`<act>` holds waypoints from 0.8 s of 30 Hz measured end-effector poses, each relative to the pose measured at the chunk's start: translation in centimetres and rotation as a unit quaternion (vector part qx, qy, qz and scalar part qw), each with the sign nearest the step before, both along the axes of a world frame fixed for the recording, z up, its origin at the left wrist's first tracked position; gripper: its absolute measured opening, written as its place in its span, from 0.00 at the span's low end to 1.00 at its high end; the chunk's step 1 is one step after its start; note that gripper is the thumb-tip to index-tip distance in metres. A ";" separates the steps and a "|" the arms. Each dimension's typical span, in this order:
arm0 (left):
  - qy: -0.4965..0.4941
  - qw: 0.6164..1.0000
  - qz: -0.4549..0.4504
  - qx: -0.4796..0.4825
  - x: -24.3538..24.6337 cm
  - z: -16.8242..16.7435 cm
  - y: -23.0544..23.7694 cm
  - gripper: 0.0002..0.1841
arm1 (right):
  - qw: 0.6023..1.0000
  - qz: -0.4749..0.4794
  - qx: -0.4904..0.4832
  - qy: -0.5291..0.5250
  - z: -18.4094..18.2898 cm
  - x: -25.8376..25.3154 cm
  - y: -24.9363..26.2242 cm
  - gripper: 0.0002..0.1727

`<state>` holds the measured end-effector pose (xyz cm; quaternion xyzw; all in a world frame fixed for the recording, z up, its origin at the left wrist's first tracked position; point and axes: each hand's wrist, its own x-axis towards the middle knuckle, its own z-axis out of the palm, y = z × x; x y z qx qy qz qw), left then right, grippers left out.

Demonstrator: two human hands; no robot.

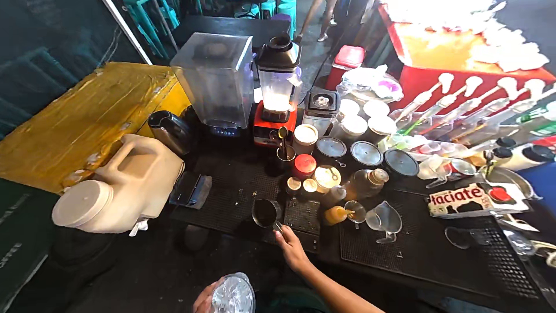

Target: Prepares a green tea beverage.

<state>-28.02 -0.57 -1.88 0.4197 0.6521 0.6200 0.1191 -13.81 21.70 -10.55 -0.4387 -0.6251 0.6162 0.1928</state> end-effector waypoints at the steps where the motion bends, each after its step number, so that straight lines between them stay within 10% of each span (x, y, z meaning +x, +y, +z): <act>1: -0.004 1.000 0.000 -0.002 0.0 -0.3 0.4 0.56 | 0.999 0.010 0.019 0.025 0.4 1.2 -0.1 0.26; 9: -0.046 0.990 0.130 0.002 -3.0 -6.5 8.1 0.60 | 0.993 0.026 -0.019 0.112 3.9 4.2 -1.1 0.25; 20: 0.010 0.976 0.201 -0.081 -9.7 -11.6 19.4 0.60 | 0.965 -0.137 -0.200 0.099 -1.1 -4.4 -2.6 0.21; 24: 0.034 0.978 0.185 -0.092 -10.4 -11.9 18.8 0.60 | 0.982 -0.052 -0.175 0.051 -2.0 -4.5 -2.2 0.21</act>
